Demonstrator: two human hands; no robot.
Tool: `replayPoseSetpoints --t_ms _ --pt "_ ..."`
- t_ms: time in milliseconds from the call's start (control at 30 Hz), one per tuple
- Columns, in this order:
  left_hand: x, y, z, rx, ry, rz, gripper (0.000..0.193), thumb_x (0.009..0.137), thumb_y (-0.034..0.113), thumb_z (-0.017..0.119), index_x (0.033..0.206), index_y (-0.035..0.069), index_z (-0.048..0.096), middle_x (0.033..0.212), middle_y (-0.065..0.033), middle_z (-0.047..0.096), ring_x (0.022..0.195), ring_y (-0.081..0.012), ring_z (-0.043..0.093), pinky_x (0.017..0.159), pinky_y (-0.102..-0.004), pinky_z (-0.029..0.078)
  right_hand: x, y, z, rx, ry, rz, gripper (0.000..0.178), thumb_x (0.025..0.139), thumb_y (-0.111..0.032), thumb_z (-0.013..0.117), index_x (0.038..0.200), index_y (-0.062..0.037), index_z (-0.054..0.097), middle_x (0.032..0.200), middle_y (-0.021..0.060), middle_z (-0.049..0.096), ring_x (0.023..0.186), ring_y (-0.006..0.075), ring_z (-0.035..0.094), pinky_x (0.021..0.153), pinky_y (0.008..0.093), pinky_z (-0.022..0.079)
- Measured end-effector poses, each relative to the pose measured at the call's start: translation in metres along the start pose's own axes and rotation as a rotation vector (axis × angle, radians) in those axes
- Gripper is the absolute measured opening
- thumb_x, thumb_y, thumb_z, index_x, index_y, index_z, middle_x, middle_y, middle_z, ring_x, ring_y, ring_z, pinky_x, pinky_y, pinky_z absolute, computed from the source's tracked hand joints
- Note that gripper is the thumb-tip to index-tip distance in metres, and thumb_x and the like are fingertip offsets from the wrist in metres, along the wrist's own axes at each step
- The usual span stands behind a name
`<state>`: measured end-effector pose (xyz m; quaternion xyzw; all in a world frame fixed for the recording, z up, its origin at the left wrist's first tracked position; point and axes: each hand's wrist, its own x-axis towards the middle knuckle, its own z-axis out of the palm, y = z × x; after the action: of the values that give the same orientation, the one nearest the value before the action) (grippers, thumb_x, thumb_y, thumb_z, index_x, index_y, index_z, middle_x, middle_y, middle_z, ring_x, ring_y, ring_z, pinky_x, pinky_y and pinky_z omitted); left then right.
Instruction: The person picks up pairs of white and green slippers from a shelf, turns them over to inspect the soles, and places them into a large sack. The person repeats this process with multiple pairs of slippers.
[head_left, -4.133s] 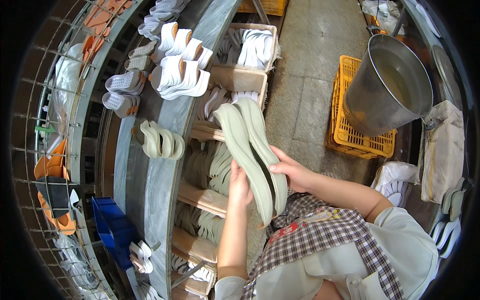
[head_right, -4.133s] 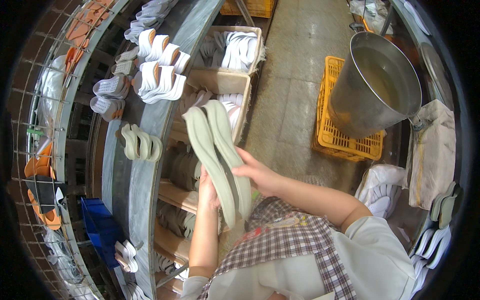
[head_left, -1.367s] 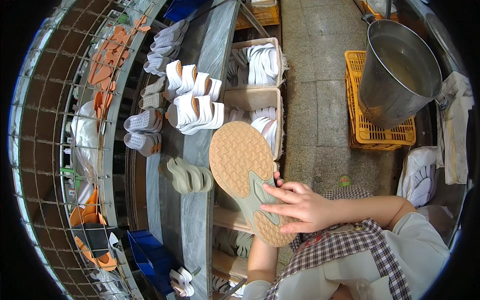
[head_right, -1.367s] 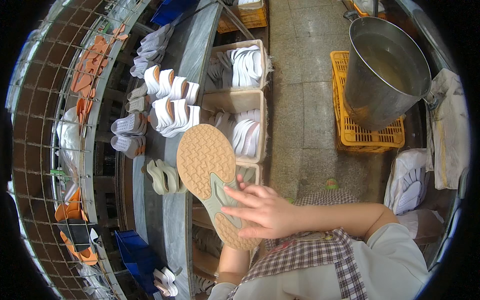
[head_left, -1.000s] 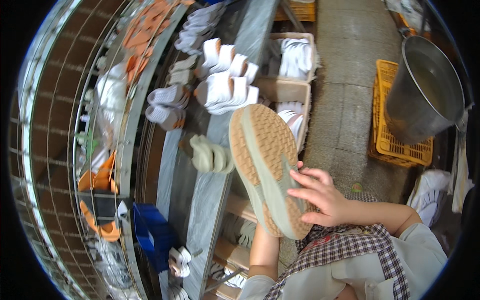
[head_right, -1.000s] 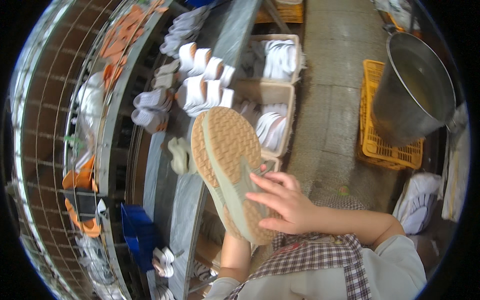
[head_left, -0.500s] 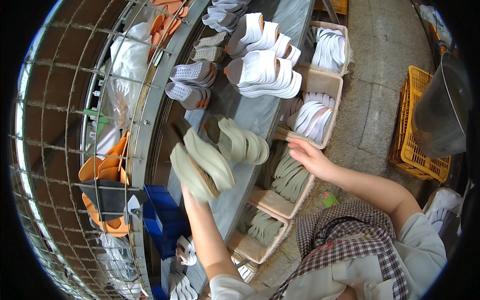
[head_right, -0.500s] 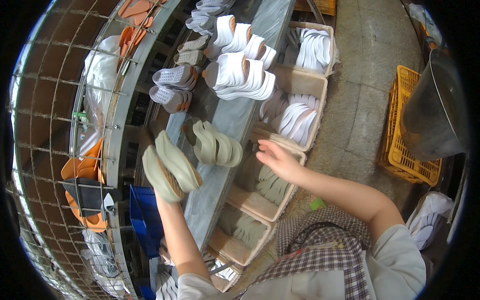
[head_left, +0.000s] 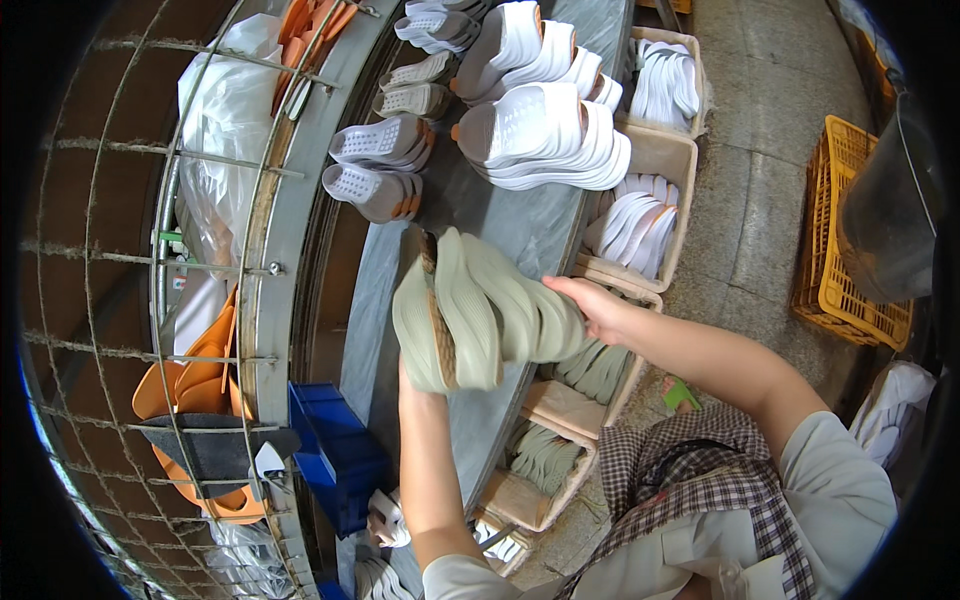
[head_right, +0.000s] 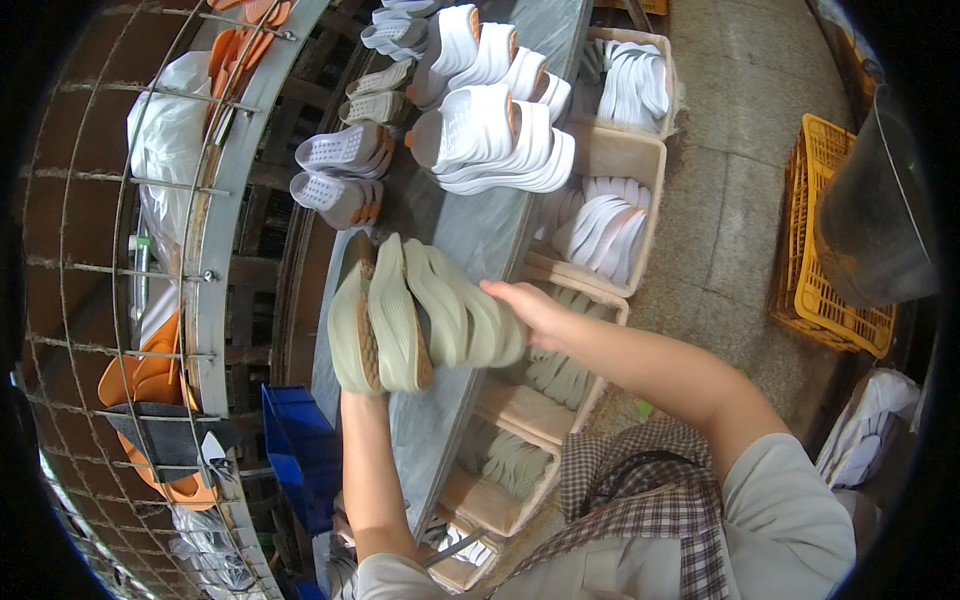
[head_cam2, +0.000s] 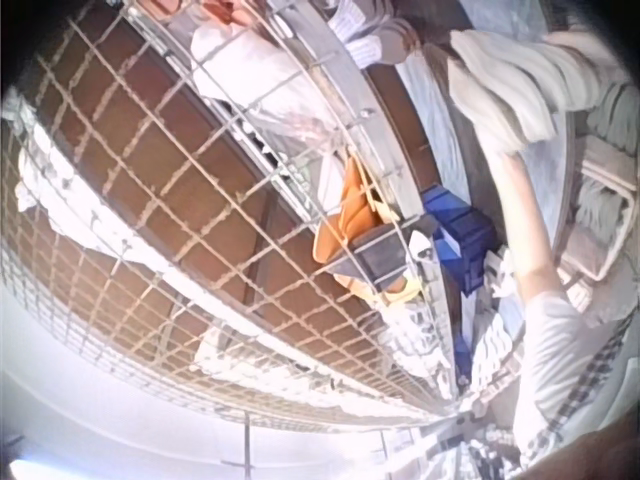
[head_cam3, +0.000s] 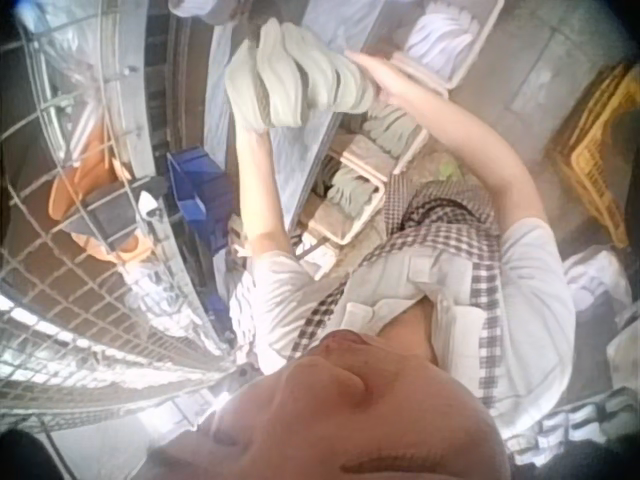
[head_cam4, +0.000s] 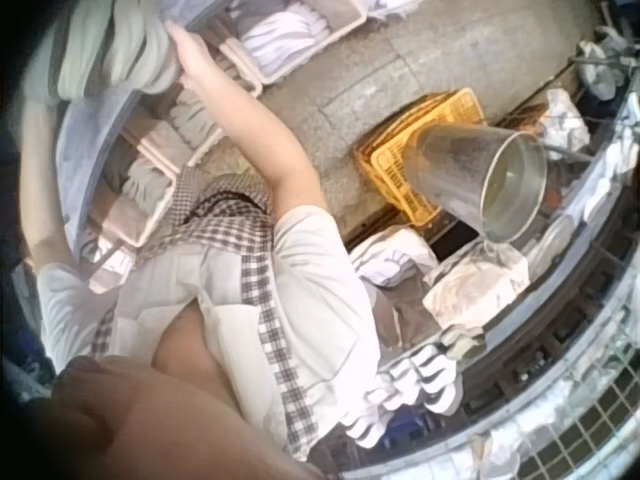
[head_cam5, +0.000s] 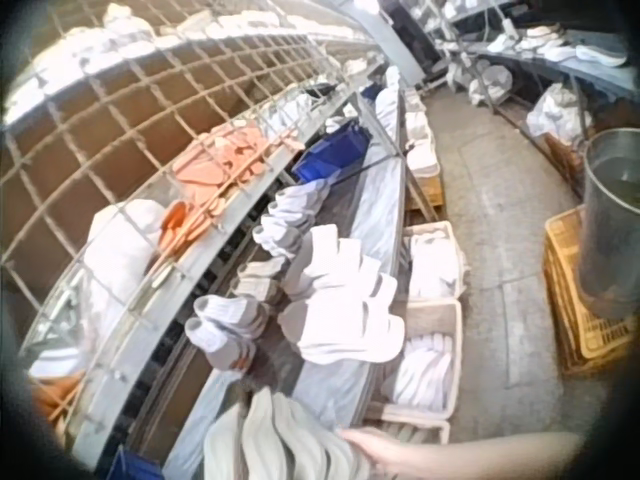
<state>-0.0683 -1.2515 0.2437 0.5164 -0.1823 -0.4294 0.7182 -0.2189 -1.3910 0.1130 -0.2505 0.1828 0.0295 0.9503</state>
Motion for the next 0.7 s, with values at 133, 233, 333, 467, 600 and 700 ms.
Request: replayPoseSetpoints --t_ms 133,233,333,467,600,700 --pt "-0.05 -0.032 0.021 0.199 0.206 -0.043 0.045 0.092 0.014 0.055 0.133 0.003 0.043 0.122 -0.011 0.057 0.104 -0.0196 0.059 0.091 -0.0356 0.049 -0.033 0.001 -0.032 -0.19 -0.015 0.222 0.066 0.088 -0.053 0.054 0.133 -0.0057 0.045 0.126 0.0108 0.054 0.114 0.0204 0.053 0.098 0.0402 0.041" --pt "-0.09 -0.083 0.057 0.471 0.291 0.112 0.067 0.083 0.001 0.059 0.142 0.007 0.029 0.143 -0.0157 0.032 0.126 -0.027 0.041 0.101 -0.0391 0.039 -0.063 0.012 -0.065 -0.123 -0.229 0.199 0.062 0.091 -0.047 0.052 0.135 -0.0049 0.043 0.134 0.0099 0.048 0.12 0.0192 0.049 0.102 0.0362 0.039" --pt "-0.118 -0.121 0.103 0.892 0.221 0.246 0.082 0.077 0.0 0.065 0.145 0.006 0.019 0.151 -0.0198 0.013 0.138 -0.0338 0.018 0.111 -0.0429 0.021 -0.096 0.014 -0.109 -0.179 -0.374 0.174 0.057 0.095 -0.039 0.049 0.138 -0.0028 0.038 0.141 0.0094 0.041 0.126 0.0169 0.044 0.106 0.033 0.036" --pt "-0.126 -0.142 0.129 1.184 0.11 0.39 0.122 0.058 0.033 0.087 0.146 0.002 0.009 0.151 -0.0242 0.008 0.141 -0.038 0.007 0.114 -0.0475 0.013 -0.153 0.014 -0.173 -0.239 -0.334 0.398 0.062 0.095 -0.039 0.05 0.141 -0.0012 0.033 0.143 0.0103 0.038 0.128 0.0175 0.041 0.108 0.0331 0.033" --pt "-0.087 -0.148 0.082 1.21 -0.353 -0.095 0.126 0.054 0.044 0.086 0.146 0.001 0.01 0.151 -0.0226 0.017 0.14 -0.0336 0.017 0.114 -0.042 0.017 -0.197 0.034 -0.213 -0.379 -0.417 0.546 0.068 0.093 -0.044 0.051 0.143 -0.0012 0.03 0.146 0.0113 0.034 0.132 0.0194 0.034 0.11 0.0323 0.028" --pt "-0.082 -0.196 0.052 0.67 -0.819 -0.797 0.121 0.062 0.044 0.083 0.147 0.002 0.007 0.15 -0.0234 0.019 0.139 -0.0315 0.021 0.113 -0.0394 0.022 -0.221 0.058 -0.237 -0.351 -0.573 0.581 0.077 0.092 -0.048 0.051 0.143 0.004 0.024 0.147 0.0149 0.031 0.133 0.0232 0.032 0.111 0.0366 0.023"
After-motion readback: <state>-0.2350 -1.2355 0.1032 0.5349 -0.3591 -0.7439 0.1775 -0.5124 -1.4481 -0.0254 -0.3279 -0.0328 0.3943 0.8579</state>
